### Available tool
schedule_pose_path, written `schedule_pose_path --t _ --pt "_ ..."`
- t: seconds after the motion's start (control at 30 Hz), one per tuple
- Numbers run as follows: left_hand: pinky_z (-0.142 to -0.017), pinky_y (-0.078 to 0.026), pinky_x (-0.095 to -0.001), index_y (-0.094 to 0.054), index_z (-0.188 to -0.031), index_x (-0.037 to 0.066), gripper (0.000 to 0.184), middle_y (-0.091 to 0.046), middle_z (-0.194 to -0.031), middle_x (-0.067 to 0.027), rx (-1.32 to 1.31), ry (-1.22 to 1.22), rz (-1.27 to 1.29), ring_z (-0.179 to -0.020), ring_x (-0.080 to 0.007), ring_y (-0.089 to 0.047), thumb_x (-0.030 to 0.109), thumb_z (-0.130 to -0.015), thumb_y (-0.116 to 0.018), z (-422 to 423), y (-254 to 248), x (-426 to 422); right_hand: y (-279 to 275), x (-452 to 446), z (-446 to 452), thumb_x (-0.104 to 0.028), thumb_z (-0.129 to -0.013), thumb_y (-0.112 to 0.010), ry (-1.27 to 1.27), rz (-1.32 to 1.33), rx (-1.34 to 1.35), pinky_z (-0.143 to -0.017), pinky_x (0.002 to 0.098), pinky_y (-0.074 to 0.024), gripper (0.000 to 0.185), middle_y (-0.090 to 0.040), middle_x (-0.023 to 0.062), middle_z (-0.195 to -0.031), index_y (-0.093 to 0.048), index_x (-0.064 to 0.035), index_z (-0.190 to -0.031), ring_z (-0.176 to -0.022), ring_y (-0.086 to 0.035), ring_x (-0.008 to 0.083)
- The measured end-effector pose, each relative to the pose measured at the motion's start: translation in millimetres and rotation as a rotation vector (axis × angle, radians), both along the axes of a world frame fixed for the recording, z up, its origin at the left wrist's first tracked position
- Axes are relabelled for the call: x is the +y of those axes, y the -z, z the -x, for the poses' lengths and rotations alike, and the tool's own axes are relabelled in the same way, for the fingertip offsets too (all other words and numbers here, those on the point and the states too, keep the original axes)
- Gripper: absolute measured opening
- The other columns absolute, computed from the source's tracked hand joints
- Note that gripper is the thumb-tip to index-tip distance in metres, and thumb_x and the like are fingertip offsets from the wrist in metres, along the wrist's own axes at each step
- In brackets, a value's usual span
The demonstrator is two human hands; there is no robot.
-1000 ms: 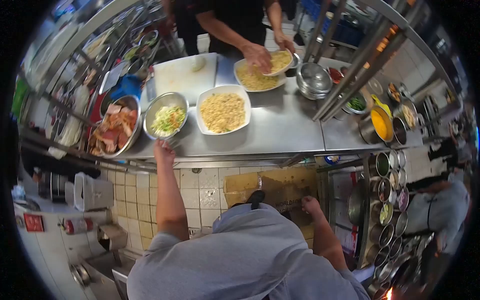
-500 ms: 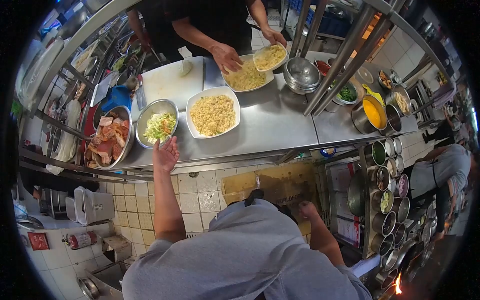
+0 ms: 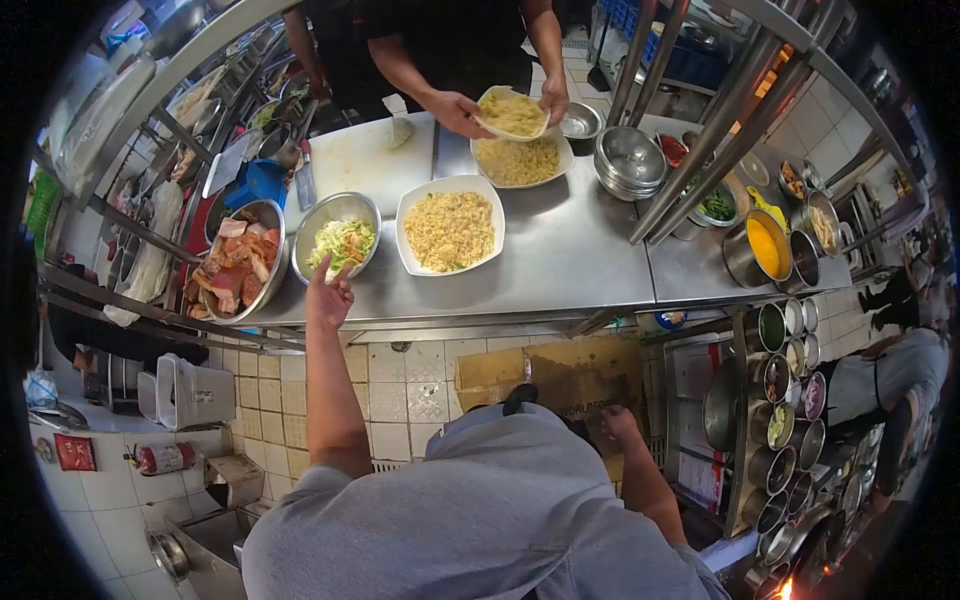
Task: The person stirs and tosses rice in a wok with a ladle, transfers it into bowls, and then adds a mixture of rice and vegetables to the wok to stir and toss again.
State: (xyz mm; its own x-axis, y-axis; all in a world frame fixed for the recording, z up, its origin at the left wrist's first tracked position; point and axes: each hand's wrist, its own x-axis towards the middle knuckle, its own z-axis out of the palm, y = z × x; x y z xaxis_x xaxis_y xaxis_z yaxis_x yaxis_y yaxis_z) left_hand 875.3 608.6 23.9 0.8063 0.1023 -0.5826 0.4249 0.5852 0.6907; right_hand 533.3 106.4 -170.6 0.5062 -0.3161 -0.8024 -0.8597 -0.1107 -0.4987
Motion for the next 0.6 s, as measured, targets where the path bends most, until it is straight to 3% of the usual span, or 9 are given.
schedule_pose_path --t 0.03,0.1,0.13,0.23,0.3,0.43,0.5,0.6 --pt "-0.049 -0.038 -0.0233 -0.059 -0.106 0.020 0.023 -0.062 -0.083 -0.0020 -0.001 -0.002 -0.003 -0.054 -0.0073 -0.049 0.036 -0.090 -0.054 -3.0 13.5 10.1 0.4 0.5 0.3 -0.022 -0.090 -0.054 -0.002 -0.003 -0.001 -0.044 0.0291 -0.0437 0.031 -0.059 0.0065 -0.074 -0.055 -0.0022 -0.115 -0.058 -0.058 0.0151" --pt "-0.044 -0.030 -0.0225 -0.057 -0.094 0.015 0.021 -0.047 -0.065 0.0054 -0.088 -0.228 -0.033 -0.049 -0.0060 -0.041 0.035 -0.089 -0.054 -8.8 41.2 31.6 3.9 -2.9 3.3 -0.023 -0.091 -0.055 0.026 -0.050 0.045 -0.046 0.0285 -0.0457 0.027 -0.060 0.0063 -0.077 -0.056 -0.0048 -0.111 -0.060 -0.059 0.0152" --pt "-0.041 -0.024 -0.0231 -0.053 -0.084 0.013 0.022 -0.033 -0.057 0.0073 -0.071 -0.346 -0.134 -0.046 -0.0053 -0.035 0.034 -0.089 -0.054 -10.4 45.9 34.4 8.1 -4.7 5.8 -0.023 -0.091 -0.055 0.023 -0.052 0.044 -0.046 0.0285 -0.0457 0.027 -0.060 0.0063 -0.077 -0.056 -0.0048 -0.111 -0.060 -0.059 0.0152" --pt "-0.038 -0.024 -0.0248 -0.047 -0.074 0.012 0.027 -0.040 -0.057 0.0030 -0.004 -0.466 -0.297 -0.043 -0.0084 -0.035 0.034 -0.086 -0.058 -11.8 59.6 50.4 13.1 -3.8 8.5 -0.022 -0.092 -0.054 0.005 -0.076 0.023 -0.043 0.0292 -0.0441 0.027 -0.059 0.0074 -0.075 -0.056 -0.0034 -0.111 -0.056 -0.057 0.0158" --pt "-0.039 -0.024 -0.0245 -0.046 -0.075 0.012 0.025 -0.040 -0.057 0.0027 0.094 -0.413 -0.338 -0.042 -0.0099 -0.036 0.032 -0.086 -0.057 -15.3 67.1 58.3 11.0 -4.9 8.8 -0.022 -0.091 -0.055 -0.021 -0.058 0.031 -0.041 0.0296 -0.0429 0.027 -0.058 0.0081 -0.074 -0.056 -0.0017 -0.110 -0.053 -0.056 0.0159" --pt "-0.041 -0.032 -0.0269 -0.047 -0.085 0.011 0.015 -0.047 -0.064 -0.0004 -0.004 -0.307 -0.353 -0.048 -0.0125 -0.045 0.023 -0.086 -0.056 -26.0 84.4 67.0 18.9 -10.6 3.1 -0.023 -0.091 -0.055 -0.115 -0.018 0.053 -0.040 0.0296 -0.0430 0.028 -0.058 0.0080 -0.073 -0.056 -0.0016 -0.108 -0.053 -0.057 0.0162" --pt "-0.045 -0.039 -0.0292 -0.050 -0.089 0.010 0.010 -0.053 -0.076 -0.0018 -0.051 -0.227 -0.352 -0.055 -0.0146 -0.050 0.019 -0.085 -0.056 -23.9 91.4 72.3 27.1 -14.2 -0.6 -0.025 -0.091 -0.055 -0.098 -0.036 0.028 -0.042 0.0291 -0.0444 0.028 -0.059 0.0070 -0.074 -0.057 -0.0034 -0.108 -0.054 -0.058 0.0163" --pt "-0.051 -0.044 -0.0296 -0.052 -0.097 0.009 0.015 -0.055 -0.087 -0.0037 0.023 -0.247 -0.271 -0.064 -0.0170 -0.055 0.017 -0.085 -0.056 -10.2 90.0 64.0 24.7 -11.2 -11.8 -0.026 -0.091 -0.055 -0.101 -0.001 0.031 -0.044 0.0294 -0.0456 0.027 -0.059 0.0059 -0.074 -0.057 -0.0049 -0.108 -0.055 -0.058 0.0158"
